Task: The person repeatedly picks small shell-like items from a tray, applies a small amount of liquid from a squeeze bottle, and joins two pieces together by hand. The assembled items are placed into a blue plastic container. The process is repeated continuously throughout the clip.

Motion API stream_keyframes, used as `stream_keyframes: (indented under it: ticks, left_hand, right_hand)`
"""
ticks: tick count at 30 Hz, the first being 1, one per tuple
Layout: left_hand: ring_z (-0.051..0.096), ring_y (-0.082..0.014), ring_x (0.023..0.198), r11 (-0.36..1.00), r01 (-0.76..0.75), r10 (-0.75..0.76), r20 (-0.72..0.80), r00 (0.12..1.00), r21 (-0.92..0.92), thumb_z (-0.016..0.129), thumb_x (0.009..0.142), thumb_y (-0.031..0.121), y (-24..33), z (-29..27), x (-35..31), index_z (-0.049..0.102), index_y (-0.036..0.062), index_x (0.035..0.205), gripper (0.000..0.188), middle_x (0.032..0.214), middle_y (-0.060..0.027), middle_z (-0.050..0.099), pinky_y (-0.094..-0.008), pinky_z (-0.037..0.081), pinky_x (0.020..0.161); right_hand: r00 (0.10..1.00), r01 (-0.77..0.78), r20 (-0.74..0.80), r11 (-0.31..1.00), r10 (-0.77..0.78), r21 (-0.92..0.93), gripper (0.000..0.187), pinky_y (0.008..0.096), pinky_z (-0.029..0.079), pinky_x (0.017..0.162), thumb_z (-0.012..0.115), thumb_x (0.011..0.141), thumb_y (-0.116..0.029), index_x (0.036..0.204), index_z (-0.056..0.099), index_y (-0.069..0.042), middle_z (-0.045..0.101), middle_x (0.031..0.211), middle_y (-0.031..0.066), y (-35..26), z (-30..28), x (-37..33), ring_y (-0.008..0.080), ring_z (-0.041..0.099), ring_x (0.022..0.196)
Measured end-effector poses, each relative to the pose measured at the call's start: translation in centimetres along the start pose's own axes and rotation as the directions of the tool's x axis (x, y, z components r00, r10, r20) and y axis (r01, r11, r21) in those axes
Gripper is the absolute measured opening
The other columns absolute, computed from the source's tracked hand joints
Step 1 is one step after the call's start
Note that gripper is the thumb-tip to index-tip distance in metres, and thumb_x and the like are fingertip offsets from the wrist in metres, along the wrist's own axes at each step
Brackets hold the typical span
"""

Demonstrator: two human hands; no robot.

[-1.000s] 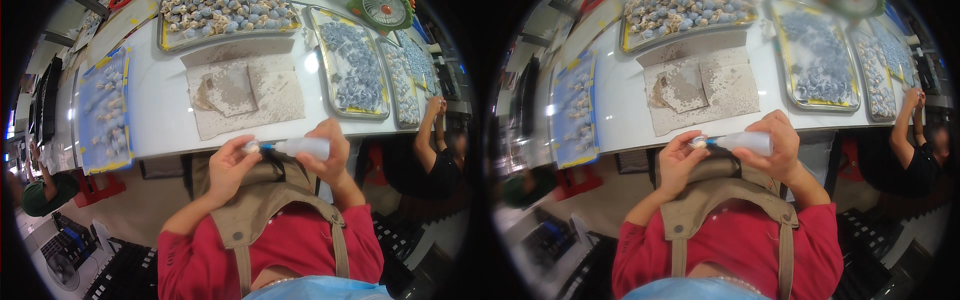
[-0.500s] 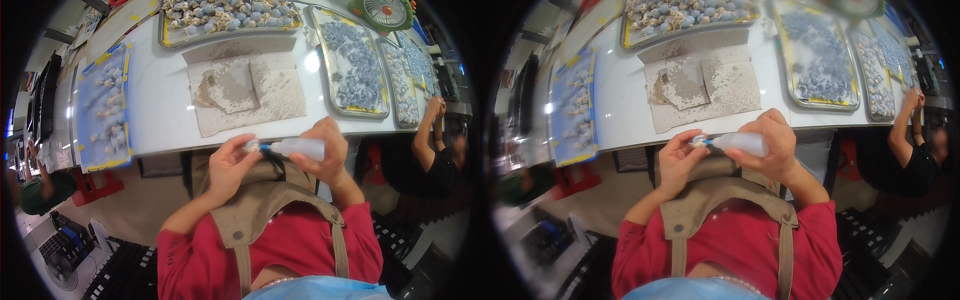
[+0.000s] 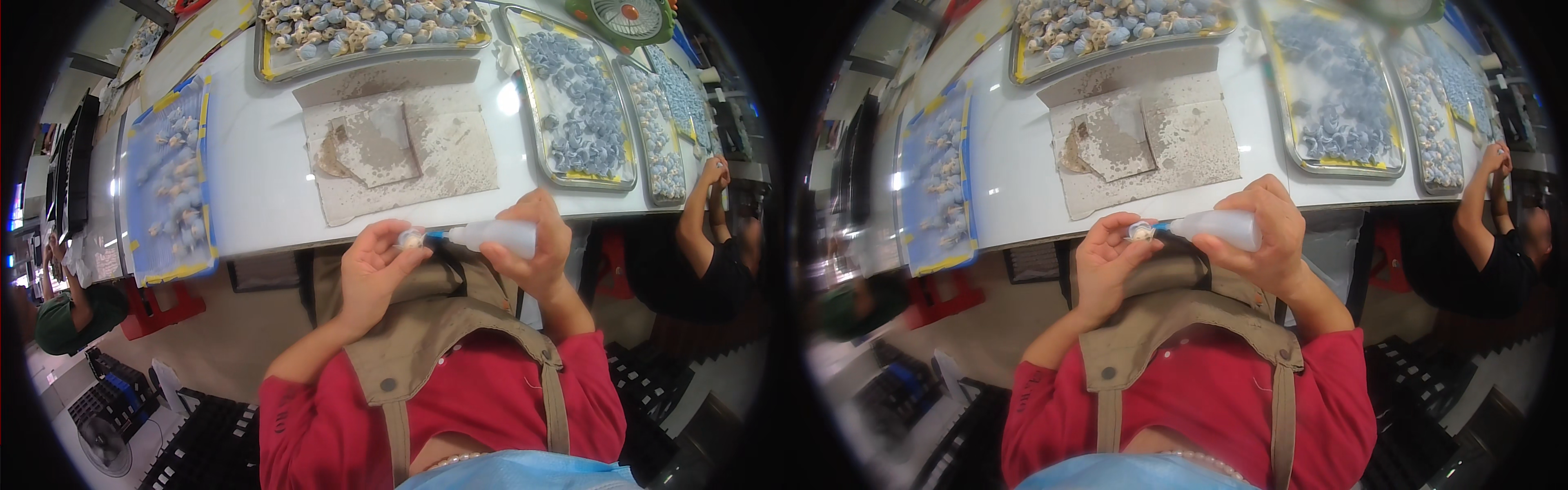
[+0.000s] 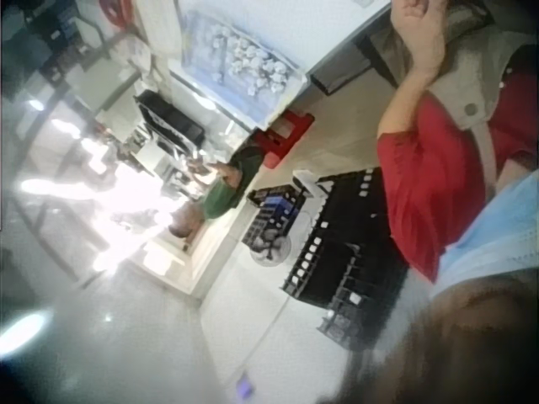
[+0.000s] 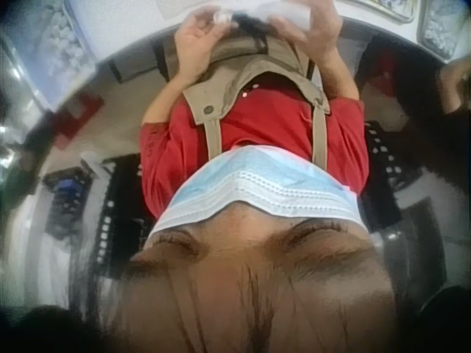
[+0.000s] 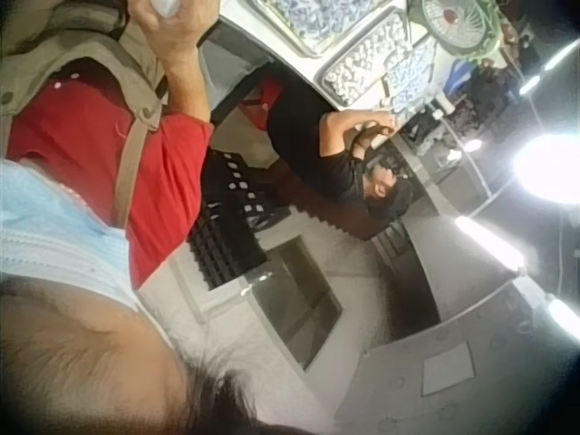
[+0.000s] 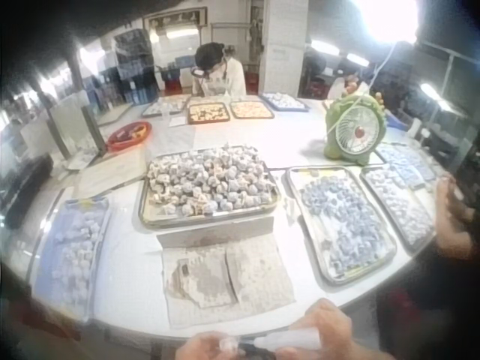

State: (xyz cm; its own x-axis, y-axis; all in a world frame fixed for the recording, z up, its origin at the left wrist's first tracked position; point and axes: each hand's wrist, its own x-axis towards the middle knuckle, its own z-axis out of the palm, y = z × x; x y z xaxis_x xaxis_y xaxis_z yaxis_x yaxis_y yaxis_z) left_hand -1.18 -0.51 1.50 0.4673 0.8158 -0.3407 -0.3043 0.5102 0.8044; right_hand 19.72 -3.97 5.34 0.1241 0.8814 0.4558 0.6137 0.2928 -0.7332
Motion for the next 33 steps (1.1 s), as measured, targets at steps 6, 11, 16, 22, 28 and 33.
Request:
stream_keyframes:
  ticks: [6, 11, 16, 22, 28, 33]
  left_hand:
    - [0.061, -0.0181, 0.089, 1.000, 0.011, -0.011, -0.004, 1.000, 0.005, 0.060, 0.083, 0.001, 0.0, 0.0, -0.1, 0.046, -0.0017, 0.113, 0.033, 0.106, -0.0131, 0.059, -0.0260, 0.049, 0.077]
    - [0.061, -0.0180, 0.088, 1.000, 0.016, -0.016, -0.010, 1.000, 0.010, 0.060, 0.084, 0.002, 0.0, 0.0, 0.0, 0.047, -0.0015, 0.113, 0.032, 0.106, -0.0130, 0.059, -0.0262, 0.049, 0.077]
    - [0.061, -0.0177, 0.088, 1.000, 0.029, -0.029, -0.020, 0.999, -0.003, 0.060, 0.085, 0.004, 0.1, -0.2, 0.0, 0.047, -0.0004, 0.114, 0.033, 0.107, -0.0132, 0.059, -0.0250, 0.049, 0.075]
    - [0.061, -0.0170, 0.087, 0.991, 0.109, -0.114, -0.049, 0.992, -0.083, 0.059, 0.085, 0.005, 0.1, -0.9, 0.3, 0.047, 0.0019, 0.114, 0.032, 0.110, -0.0157, 0.059, -0.0229, 0.049, 0.072]
    - [0.061, -0.0178, 0.086, 0.981, 0.117, -0.105, 0.086, 0.991, -0.155, 0.061, 0.084, 0.006, 0.5, -1.1, 0.6, 0.047, 0.0027, 0.114, 0.033, 0.111, -0.0171, 0.058, -0.0231, 0.050, 0.072]
    - [0.061, -0.0196, 0.088, 0.977, 0.099, -0.062, 0.192, 0.979, -0.188, 0.062, 0.083, 0.006, 0.8, -1.7, 0.8, 0.047, 0.0029, 0.115, 0.035, 0.113, -0.0168, 0.058, -0.0261, 0.050, 0.075]
  right_hand:
    - [1.000, 0.011, 0.012, 1.000, -0.011, -0.002, 0.031, 0.0289, 0.040, 0.052, 0.081, 0.058, -0.015, 0.077, 0.059, -0.004, 0.056, 0.066, 0.0050, 0.0, 0.1, 0.1, 0.0201, 0.048, 0.059]
    - [1.000, 0.023, 0.019, 1.000, -0.023, -0.005, 0.031, 0.0287, 0.039, 0.051, 0.081, 0.058, -0.015, 0.077, 0.059, -0.004, 0.056, 0.066, 0.0046, 0.2, 0.3, 0.3, 0.0198, 0.047, 0.059]
    - [0.999, -0.019, 0.030, 0.999, 0.018, 0.027, 0.031, 0.0278, 0.039, 0.052, 0.080, 0.060, -0.014, 0.078, 0.059, -0.003, 0.056, 0.068, 0.0062, 0.4, 0.4, 0.1, 0.0193, 0.047, 0.058]
    - [0.954, -0.286, -0.028, 0.931, 0.300, 0.227, 0.027, 0.0248, 0.043, 0.062, 0.072, 0.072, -0.011, 0.090, 0.055, -0.001, 0.059, 0.076, 0.0060, 2.0, 1.5, 0.1, 0.0120, 0.053, 0.071]
    - [0.867, -0.463, -0.044, 0.834, 0.497, 0.300, 0.020, 0.0283, 0.045, 0.070, 0.064, 0.081, -0.015, 0.095, 0.058, -0.002, 0.062, 0.081, 0.0090, 6.0, 5.1, 3.7, 0.0166, 0.058, 0.076]
    - [0.992, -0.089, -0.108, 0.979, 0.070, -0.182, 0.015, 0.0355, 0.044, 0.073, 0.063, 0.080, -0.017, 0.088, 0.064, -0.004, 0.064, 0.084, 0.0123, 8.0, 4.7, 5.0, 0.0287, 0.058, 0.080]
